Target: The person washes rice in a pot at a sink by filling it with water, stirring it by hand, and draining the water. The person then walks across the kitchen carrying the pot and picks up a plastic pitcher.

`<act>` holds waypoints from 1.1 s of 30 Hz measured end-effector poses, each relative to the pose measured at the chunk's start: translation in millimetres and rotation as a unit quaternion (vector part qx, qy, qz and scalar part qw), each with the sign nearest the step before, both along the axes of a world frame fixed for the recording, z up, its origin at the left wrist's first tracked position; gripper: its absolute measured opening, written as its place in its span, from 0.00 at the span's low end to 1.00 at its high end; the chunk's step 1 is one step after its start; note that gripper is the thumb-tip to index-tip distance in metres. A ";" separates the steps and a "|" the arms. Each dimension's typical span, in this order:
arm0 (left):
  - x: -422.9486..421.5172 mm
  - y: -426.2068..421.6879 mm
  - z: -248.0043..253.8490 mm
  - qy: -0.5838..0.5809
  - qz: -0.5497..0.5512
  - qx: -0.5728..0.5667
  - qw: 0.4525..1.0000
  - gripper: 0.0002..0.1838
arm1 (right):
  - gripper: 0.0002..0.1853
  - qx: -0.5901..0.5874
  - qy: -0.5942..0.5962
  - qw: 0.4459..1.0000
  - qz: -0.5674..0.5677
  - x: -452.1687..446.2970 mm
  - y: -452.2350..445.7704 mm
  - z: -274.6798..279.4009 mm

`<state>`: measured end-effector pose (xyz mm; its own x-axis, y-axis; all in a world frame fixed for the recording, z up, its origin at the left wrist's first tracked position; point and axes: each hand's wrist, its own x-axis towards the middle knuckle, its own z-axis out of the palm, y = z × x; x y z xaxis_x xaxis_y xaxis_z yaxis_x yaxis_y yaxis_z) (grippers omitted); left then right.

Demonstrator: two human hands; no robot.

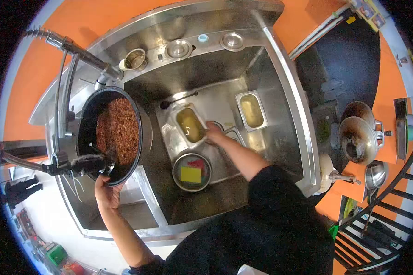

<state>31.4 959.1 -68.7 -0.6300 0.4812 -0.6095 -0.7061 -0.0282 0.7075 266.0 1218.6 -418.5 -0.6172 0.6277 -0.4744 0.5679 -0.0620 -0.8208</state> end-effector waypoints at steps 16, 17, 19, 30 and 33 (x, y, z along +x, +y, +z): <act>14.6 25.7 0.9 -0.012 -0.009 0.054 0.998 0.26 | 0.11 0.026 -0.245 0.966 0.079 303.3 10.1 62.3; 12.9 24.4 -1.2 -0.015 -0.030 0.057 0.998 0.26 | 0.12 0.056 -0.267 0.959 0.083 297.0 8.0 64.1; 14.7 25.1 -2.0 -0.018 -0.039 0.066 0.997 0.26 | 0.14 0.115 -0.309 0.940 0.086 290.0 4.6 69.2; 15.3 24.0 -1.9 -0.013 -0.063 0.119 0.991 0.25 | 0.22 0.216 -0.089 0.971 0.052 102.3 5.3 161.9; 16.0 24.8 -0.7 -0.031 -0.042 0.110 0.993 0.27 | 0.22 0.272 -0.026 0.939 0.208 8.2 25.9 97.6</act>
